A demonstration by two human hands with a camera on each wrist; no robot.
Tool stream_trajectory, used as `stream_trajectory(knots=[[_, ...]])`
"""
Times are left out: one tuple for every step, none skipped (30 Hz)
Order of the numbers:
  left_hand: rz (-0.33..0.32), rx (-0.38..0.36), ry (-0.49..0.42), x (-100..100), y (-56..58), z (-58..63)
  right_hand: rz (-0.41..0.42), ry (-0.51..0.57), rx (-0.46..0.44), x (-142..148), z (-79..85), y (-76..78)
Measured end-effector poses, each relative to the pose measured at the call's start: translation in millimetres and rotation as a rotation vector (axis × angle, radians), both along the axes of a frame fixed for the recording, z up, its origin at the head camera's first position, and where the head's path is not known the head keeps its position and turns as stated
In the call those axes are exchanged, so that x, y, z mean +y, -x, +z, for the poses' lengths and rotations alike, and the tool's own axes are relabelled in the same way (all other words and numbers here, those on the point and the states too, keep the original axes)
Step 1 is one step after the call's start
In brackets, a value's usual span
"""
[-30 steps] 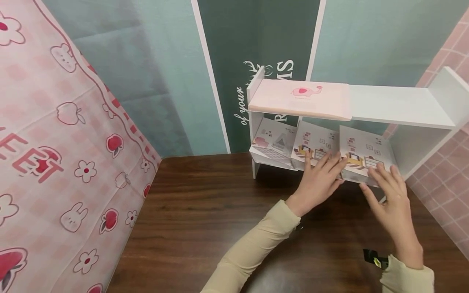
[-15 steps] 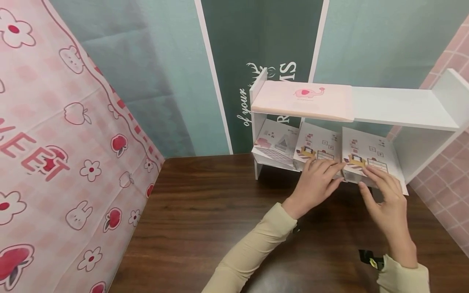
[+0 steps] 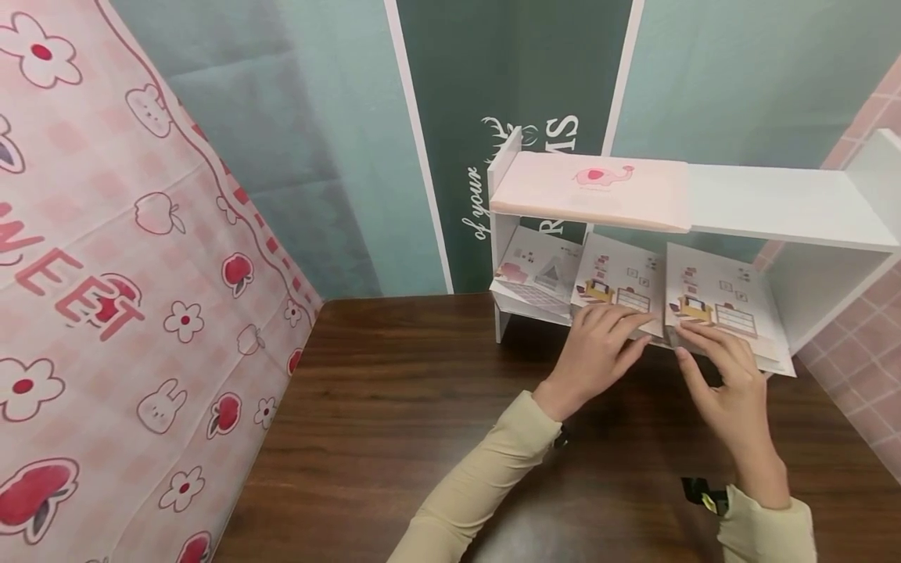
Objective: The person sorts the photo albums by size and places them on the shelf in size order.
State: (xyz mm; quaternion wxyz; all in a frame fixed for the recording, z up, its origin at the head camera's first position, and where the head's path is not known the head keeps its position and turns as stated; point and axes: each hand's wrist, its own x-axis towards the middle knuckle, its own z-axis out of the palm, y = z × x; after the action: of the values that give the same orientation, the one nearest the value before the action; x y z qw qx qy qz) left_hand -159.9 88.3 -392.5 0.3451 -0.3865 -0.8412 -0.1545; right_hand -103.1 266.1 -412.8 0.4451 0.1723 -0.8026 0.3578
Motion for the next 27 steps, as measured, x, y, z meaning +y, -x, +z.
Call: stream_trajectory(knots=[[0.002,0.007,-0.001,-1,0.1,0.0,0.007,0.006,0.011,-2,1.1,0.1],[0.002,0.016,-0.003,-2,0.2,-0.2,0.013,0.010,0.018,-3,2.1,0.2],[0.002,0.024,-0.005,-3,0.2,-0.6,0.019,0.012,0.024,-5,3.2,0.3],[0.002,0.033,-0.008,-4,0.2,-1.2,0.023,0.012,0.026,-7,4.1,0.3],[0.003,0.041,-0.010,-5,0.0,-1.8,0.026,0.012,0.028,-8,5.0,0.4],[0.003,0.045,-0.013,-6,-0.1,-2.6,0.030,0.010,0.029,-9,5.6,0.4],[0.002,0.046,-0.017,-8,-0.3,-3.6,0.035,0.008,0.030,-11,6.1,0.7],[0.003,0.047,-0.020,-9,-0.4,-4.5,0.039,0.005,0.030,-12,6.4,1.0],[0.005,0.046,-0.022,-11,-0.6,-5.3,0.045,0.000,0.031,-13,6.3,1.4],[0.008,0.045,-0.024,-13,-0.7,-6.2,0.049,-0.005,0.031,-14,6.0,1.9],[0.011,0.043,-0.027,-15,-0.7,-7.0,0.053,-0.008,0.032,-15,5.6,2.4],[0.014,0.041,-0.029,-16,-0.7,-7.7,0.057,-0.012,0.031,-15,5.0,2.8],[0.016,0.039,-0.032,-18,-0.6,-8.2,0.061,-0.015,0.030,-16,4.2,3.4],[0.020,0.037,-0.034,-19,-0.3,-9.0,0.064,-0.019,0.029,-16,3.4,3.9],[0.021,0.036,-0.039,-21,0.2,-9.9,0.067,-0.024,0.025,-17,2.8,4.3],[0.022,0.035,-0.045,-22,0.7,-10.6,0.072,-0.026,0.020,-17,2.4,4.7],[0.023,0.035,-0.051,-24,1.4,-11.5,0.077,-0.027,0.017,-18,2.0,5.1],[0.024,0.035,-0.055,-25,2.1,-12.2,0.083,-0.028,0.013,-19,1.7,5.5],[0.026,0.035,-0.060,-27,2.7,-12.9,0.089,-0.029,0.010,-20,1.6,5.8],[0.027,0.035,-0.066,-28,3.2,-13.7,0.094,-0.031,0.007,-21,1.7,6.1],[0.030,0.037,-0.070,-30,3.6,-14.1,0.099,-0.033,0.003,-22,1.8,6.3],[0.032,0.038,-0.073,-31,3.7,-14.2,0.104,-0.032,0.003,-23,1.7,6.6],[0.035,0.038,-0.075,-33,3.9,-14.3,0.106,-0.033,0.003,-24,1.6,7.0],[0.038,0.036,-0.078,-34,3.8,-14.3,0.109,-0.035,0.002,-24,1.5,7.3],[0.039,0.035,-0.082,-36,3.8,-14.3,0.111,-0.038,0.001,-25,1.3,7.7],[0.041,0.034,-0.085,-37,3.8,-14.5,0.114,-0.039,0.003,-26,1.0,8.2],[0.041,0.032,-0.089,-39,3.8,-14.6,0.115,-0.043,0.002,-26,0.7,8.7]])
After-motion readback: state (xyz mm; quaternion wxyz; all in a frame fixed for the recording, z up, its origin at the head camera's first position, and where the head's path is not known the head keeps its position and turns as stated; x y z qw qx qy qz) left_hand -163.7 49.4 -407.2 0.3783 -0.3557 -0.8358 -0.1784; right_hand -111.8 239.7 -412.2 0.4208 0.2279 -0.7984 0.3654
